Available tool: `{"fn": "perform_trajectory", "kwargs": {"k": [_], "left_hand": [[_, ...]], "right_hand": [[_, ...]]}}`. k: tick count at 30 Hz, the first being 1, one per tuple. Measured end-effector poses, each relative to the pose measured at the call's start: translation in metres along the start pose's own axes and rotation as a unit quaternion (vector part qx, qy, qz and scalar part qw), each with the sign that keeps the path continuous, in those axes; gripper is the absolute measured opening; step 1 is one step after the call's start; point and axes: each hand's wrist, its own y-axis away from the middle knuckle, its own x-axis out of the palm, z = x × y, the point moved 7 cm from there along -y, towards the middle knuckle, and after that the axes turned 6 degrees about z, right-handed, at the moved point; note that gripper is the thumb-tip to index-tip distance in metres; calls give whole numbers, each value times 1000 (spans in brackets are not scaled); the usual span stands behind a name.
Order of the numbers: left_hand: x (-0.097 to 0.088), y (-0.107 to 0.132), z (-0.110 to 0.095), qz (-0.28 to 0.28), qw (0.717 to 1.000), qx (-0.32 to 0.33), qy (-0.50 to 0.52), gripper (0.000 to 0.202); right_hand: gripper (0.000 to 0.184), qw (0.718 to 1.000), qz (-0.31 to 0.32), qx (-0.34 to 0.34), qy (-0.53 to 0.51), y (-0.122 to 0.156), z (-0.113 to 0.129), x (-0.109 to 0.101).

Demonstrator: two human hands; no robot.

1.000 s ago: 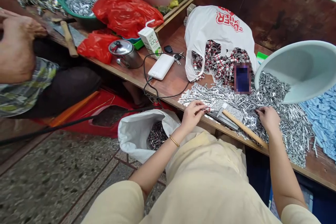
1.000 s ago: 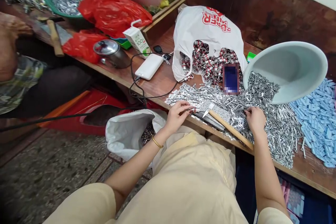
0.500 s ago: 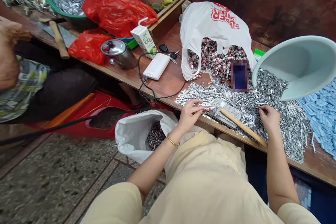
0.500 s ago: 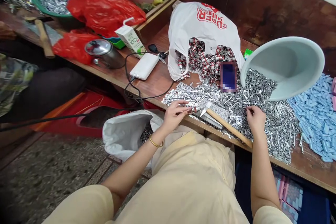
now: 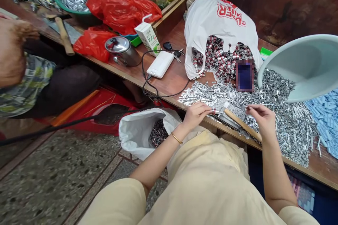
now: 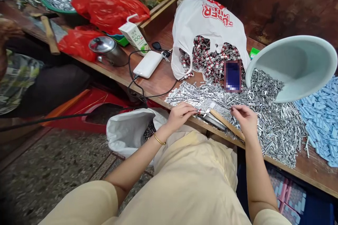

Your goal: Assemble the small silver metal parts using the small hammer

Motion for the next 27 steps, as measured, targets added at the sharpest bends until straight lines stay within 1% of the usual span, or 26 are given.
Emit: {"fn": "perform_trajectory", "kwargs": {"k": [1,2,4,6,8,11,15,17,19,23,25,27], "left_hand": [[1,-1,1,2,1000,-7,4,17],[2,-1,2,4,1000,-14,5,18],[2,-1,3,11,1000,-21,-5,18],[3,-1,2,19,999,-16,-23,18],[3,0,1,24,999,-8,-40,18],[4,2,-1,23,998,3,-62,18],[5,3,-3,17,997,7,-76,19],[6,2,-3,17,998,1,-59,17],[4,-1,-1,15,999,-22,-26,16],[0,-8,7,14,996,-81,35,14],[-1,-11,7,20,996,-82,38,15],[-1,-12,4,18,998,-57,18,15]], "right_hand": [[20,999,41,-15,-6,0,7,22],[18,997,67,-27,0,0,13,42],[14,989,114,-66,67,-2,24,78],[15,971,142,-109,156,-4,32,101],[17,953,154,-139,220,-5,37,114],[17,941,166,-139,259,-8,37,119],[18,942,188,-103,257,-12,30,121],[18,939,197,-106,260,-14,28,123],[16,934,199,-128,266,-14,29,122],[12,922,201,-203,260,-12,37,121],[11,916,207,-228,256,-12,39,122],[11,916,209,-232,252,-14,38,122]]}}
